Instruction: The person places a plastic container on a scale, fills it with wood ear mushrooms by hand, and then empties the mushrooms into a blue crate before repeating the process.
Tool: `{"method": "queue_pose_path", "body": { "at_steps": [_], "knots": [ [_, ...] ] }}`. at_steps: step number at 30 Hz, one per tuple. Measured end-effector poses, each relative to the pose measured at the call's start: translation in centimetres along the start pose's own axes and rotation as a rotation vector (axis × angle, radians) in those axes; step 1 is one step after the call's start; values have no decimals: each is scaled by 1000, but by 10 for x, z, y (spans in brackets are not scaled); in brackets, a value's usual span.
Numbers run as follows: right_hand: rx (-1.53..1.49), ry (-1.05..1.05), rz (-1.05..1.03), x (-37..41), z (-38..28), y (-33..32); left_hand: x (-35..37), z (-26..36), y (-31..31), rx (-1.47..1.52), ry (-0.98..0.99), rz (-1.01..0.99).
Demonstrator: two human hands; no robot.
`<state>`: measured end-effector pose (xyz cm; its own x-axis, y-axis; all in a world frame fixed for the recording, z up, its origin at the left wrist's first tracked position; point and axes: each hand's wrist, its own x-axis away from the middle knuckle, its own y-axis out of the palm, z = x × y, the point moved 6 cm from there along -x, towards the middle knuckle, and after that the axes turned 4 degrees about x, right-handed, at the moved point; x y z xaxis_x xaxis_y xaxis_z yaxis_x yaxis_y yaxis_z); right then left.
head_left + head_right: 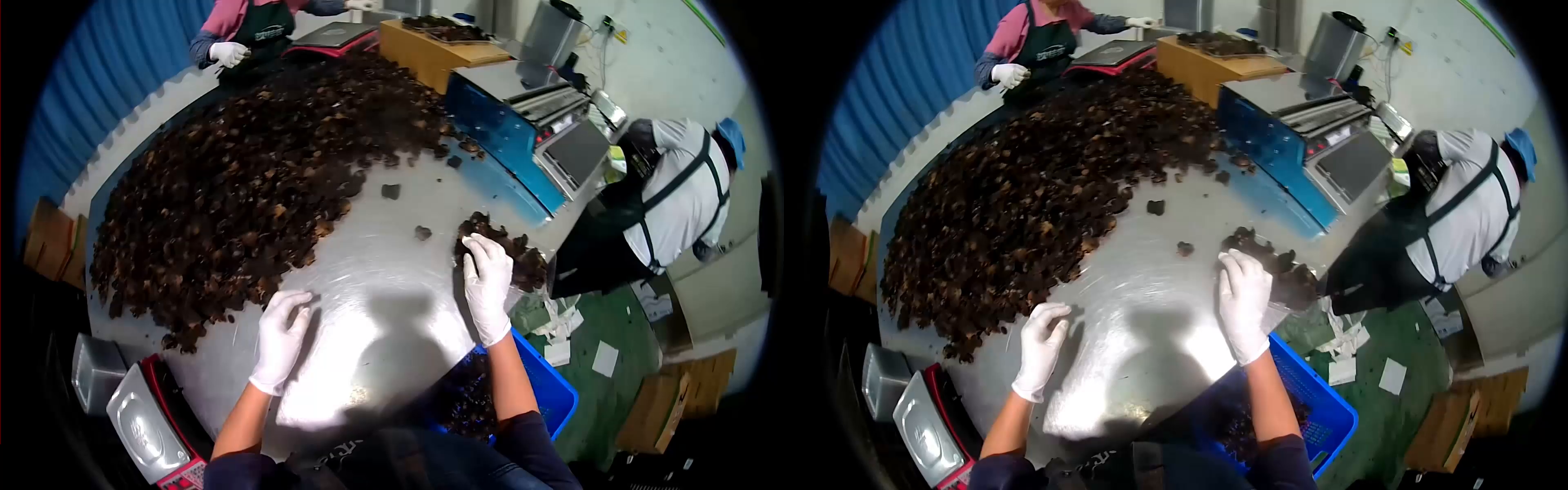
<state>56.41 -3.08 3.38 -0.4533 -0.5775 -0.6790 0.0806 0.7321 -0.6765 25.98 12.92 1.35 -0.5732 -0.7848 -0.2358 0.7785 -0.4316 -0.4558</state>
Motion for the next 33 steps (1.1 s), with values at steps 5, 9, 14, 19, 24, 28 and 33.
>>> {"method": "queue_pose_path", "body": {
  "at_steps": [5,9,14,19,24,28,33],
  "knots": [
    [-223,-176,-233,-3,-93,68,105,-25,-103,-129,-317,344],
    [-364,-284,-469,6,-192,130,170,-6,-178,-232,-225,593],
    [-268,-278,-437,-32,-271,215,233,10,-308,-595,-199,855],
    [-297,-438,-536,-5,-341,215,244,-28,-471,-1076,-178,793],
    [-158,-566,-622,47,-320,174,258,-118,-571,-1329,-593,480],
    [-16,-492,-672,48,-302,154,260,-139,-578,-1234,-704,241],
    [-195,-650,-639,40,-410,145,252,-130,-592,-1134,-608,238]
  ]
}}
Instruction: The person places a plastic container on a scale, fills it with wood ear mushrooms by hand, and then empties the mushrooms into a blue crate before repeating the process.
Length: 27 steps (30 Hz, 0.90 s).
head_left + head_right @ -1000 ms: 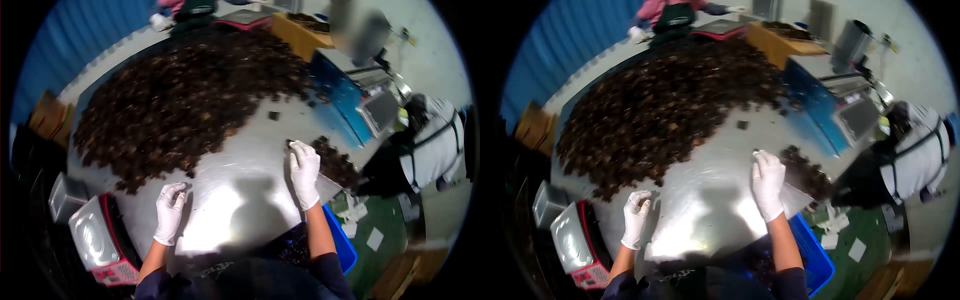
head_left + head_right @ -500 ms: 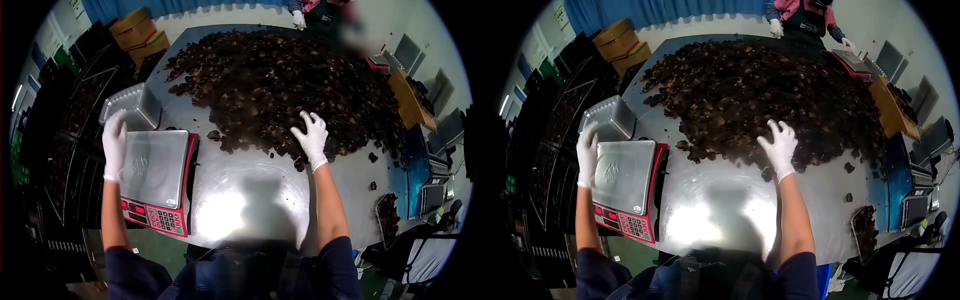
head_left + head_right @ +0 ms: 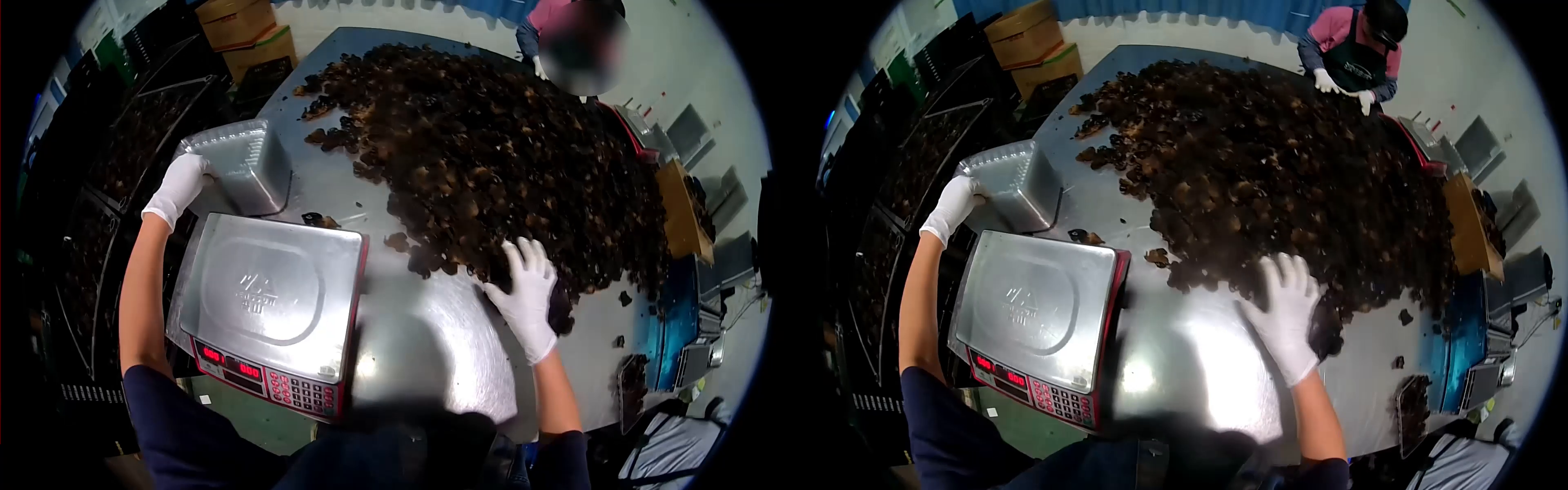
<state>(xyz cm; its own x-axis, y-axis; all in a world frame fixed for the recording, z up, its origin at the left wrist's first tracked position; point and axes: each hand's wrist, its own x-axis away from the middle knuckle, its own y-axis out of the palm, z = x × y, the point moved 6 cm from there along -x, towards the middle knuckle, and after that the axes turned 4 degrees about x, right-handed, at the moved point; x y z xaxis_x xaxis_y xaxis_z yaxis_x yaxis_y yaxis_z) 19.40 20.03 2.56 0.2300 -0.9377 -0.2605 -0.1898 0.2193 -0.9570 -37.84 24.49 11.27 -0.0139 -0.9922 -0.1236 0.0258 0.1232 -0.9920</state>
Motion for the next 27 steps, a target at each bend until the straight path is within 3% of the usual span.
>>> {"method": "queue_pose_path", "body": {
  "at_steps": [4,6,9,11,12,13,14,16,17,19,22,27],
  "knots": [
    [-61,-274,-6,-67,-101,44,-7,-5,-2,19,13,-101],
    [3,-328,-103,-99,-135,79,-8,-10,-2,22,158,-52],
    [219,-262,-255,-121,-150,101,2,9,-29,47,96,55],
    [178,-177,-241,-113,-133,92,12,18,-42,-4,166,260],
    [177,-169,-263,-107,-122,84,17,25,-39,-3,165,259],
    [114,-177,-102,-92,-110,78,27,35,-43,-1,211,398],
    [13,-136,-132,-79,-102,57,40,44,-47,1,256,538],
    [50,-165,26,-40,-73,48,69,67,-38,-62,294,551],
    [57,-111,-42,-20,-57,44,89,92,-41,-87,319,594],
    [80,-98,-23,22,-28,29,131,121,-31,-215,294,578],
    [11,-72,-28,72,14,5,181,167,-32,-139,285,439],
    [-90,220,37,115,82,-14,225,188,-9,-51,198,273]
  ]
}}
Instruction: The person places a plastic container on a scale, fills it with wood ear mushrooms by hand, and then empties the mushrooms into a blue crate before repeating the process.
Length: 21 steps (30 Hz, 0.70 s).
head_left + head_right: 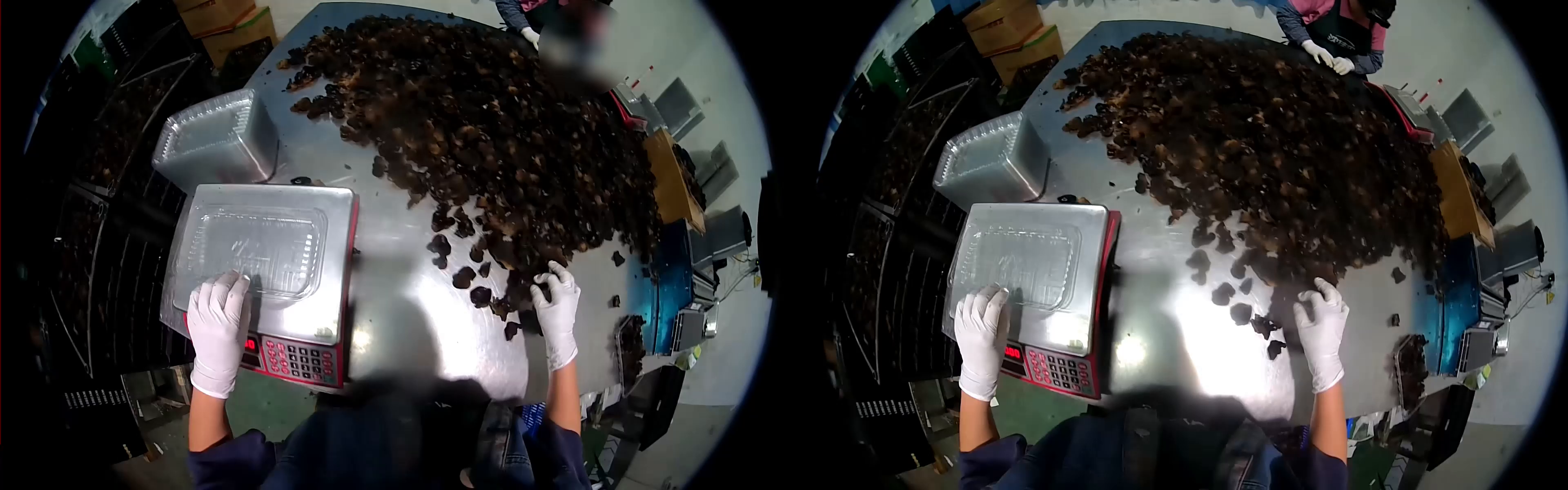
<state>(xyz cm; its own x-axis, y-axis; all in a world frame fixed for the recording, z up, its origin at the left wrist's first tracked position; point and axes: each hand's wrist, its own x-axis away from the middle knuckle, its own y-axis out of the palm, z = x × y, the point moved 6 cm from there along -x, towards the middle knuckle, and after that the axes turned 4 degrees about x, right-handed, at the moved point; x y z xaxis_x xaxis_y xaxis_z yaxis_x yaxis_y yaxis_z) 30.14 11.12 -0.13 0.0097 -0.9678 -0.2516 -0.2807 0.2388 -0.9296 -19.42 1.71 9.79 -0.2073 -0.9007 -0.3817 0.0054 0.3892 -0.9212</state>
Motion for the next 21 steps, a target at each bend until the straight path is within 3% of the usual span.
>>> {"method": "queue_pose_path", "body": {
  "at_steps": [4,5,7,8,9,12,15,18,21],
  "knots": [
    [-100,112,194,5,10,-1,1,56,-15,258,-1,19],
    [-158,127,282,8,5,-2,-5,78,-15,395,-8,-116],
    [-53,42,218,13,-7,13,-9,127,8,625,106,-159],
    [-4,6,186,20,-11,19,-30,153,12,851,133,-291],
    [46,-28,151,29,-14,24,-26,175,47,857,238,-251],
    [-32,43,183,48,-1,3,-59,224,116,738,116,-180],
    [-40,150,283,70,20,-31,-93,255,161,663,141,-60],
    [60,287,273,103,46,-38,-86,276,184,653,178,-220],
    [1,355,257,125,56,-22,-55,286,167,743,172,-300]
  ]
}}
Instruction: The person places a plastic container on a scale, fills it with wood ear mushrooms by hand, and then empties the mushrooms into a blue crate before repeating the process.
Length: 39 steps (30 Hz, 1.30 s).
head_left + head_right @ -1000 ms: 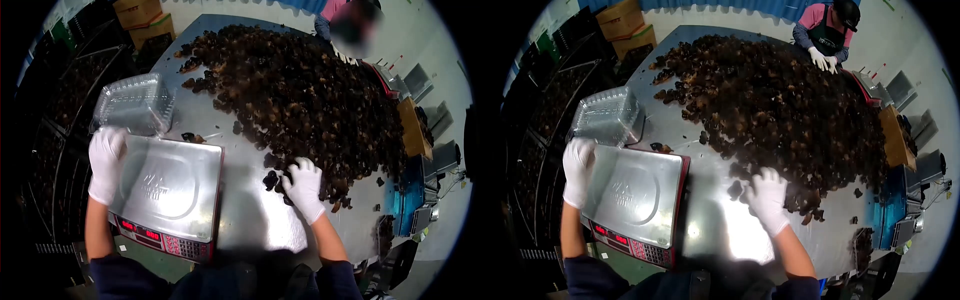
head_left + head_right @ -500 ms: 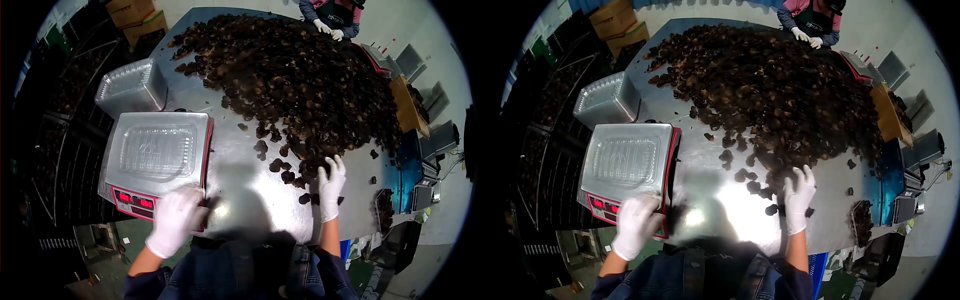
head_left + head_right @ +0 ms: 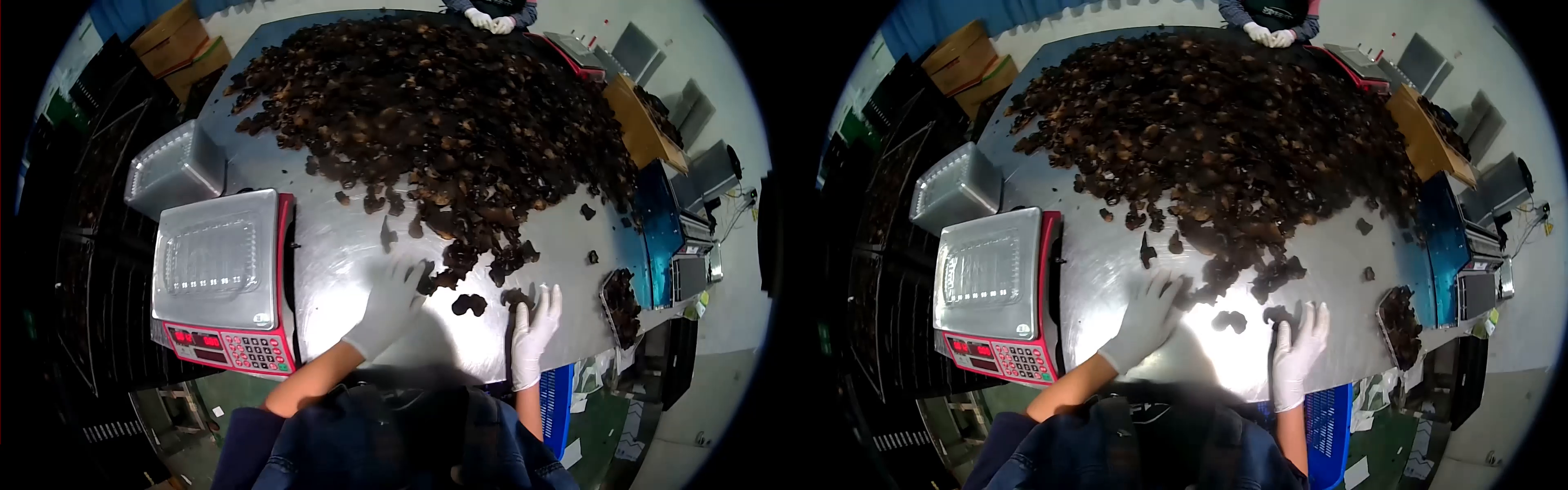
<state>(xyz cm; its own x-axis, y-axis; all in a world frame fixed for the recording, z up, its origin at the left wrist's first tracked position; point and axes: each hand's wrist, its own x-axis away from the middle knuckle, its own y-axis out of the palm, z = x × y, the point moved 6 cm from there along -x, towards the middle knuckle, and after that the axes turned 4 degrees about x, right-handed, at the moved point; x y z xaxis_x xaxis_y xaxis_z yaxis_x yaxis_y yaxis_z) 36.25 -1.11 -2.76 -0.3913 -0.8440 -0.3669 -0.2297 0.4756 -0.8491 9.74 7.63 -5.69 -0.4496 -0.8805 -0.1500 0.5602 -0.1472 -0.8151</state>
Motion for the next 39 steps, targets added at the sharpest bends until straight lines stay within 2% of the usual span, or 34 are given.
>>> {"method": "queue_pose_path", "body": {
  "at_steps": [2,4,6,7,11,13,14,16,17,18,19,20,21,22,24,25,26,28,30,33,35,39],
  "knots": [
    [-105,74,-57,5,-9,3,6,16,-7,-25,-9,-6],
    [-196,114,-80,-4,-24,6,5,30,-22,-140,63,166],
    [-195,108,-38,-16,-28,18,-18,35,-22,-61,55,101],
    [-160,36,-39,-25,-35,21,-34,37,-19,20,47,41],
    [85,-204,-79,-52,-35,51,-89,47,0,-28,91,17],
    [-81,-96,-72,-65,-14,50,-104,24,18,382,-117,-49],
    [-226,-6,-86,-69,-2,48,-102,20,18,379,-119,-51],
    [-280,6,-88,-72,12,45,-88,15,-20,671,-218,158],
    [-198,-24,-40,-68,9,39,-78,14,-34,737,-281,205],
    [-114,-54,4,-61,-4,25,-67,5,-40,549,-71,434],
    [89,-147,60,-50,-22,16,-55,5,-52,657,-200,386],
    [83,-232,58,-40,-41,10,-41,5,-63,767,-328,339],
    [82,-308,21,-29,-59,13,-31,-4,-63,530,-314,310],
    [79,-383,-17,-17,-78,19,-21,-9,-60,528,-321,310],
    [2,-378,-158,0,-108,41,-5,-16,-50,423,-349,194],
    [1,-402,-195,12,-114,55,0,-16,-45,211,-197,188],
    [4,-425,-230,24,-118,65,4,-16,-46,211,-195,189],
    [36,-461,-245,43,-118,62,6,-9,-45,28,-112,146],
    [35,-501,-205,54,-106,54,7,-7,-46,46,-71,202],
    [2,-418,-231,57,-88,40,-5,2,-48,-35,17,242],
    [-14,-381,-231,56,-91,32,-15,9,-36,-92,61,127],
    [-21,-340,-230,37,-119,32,-14,11,-9,-261,167,140]
  ]
}}
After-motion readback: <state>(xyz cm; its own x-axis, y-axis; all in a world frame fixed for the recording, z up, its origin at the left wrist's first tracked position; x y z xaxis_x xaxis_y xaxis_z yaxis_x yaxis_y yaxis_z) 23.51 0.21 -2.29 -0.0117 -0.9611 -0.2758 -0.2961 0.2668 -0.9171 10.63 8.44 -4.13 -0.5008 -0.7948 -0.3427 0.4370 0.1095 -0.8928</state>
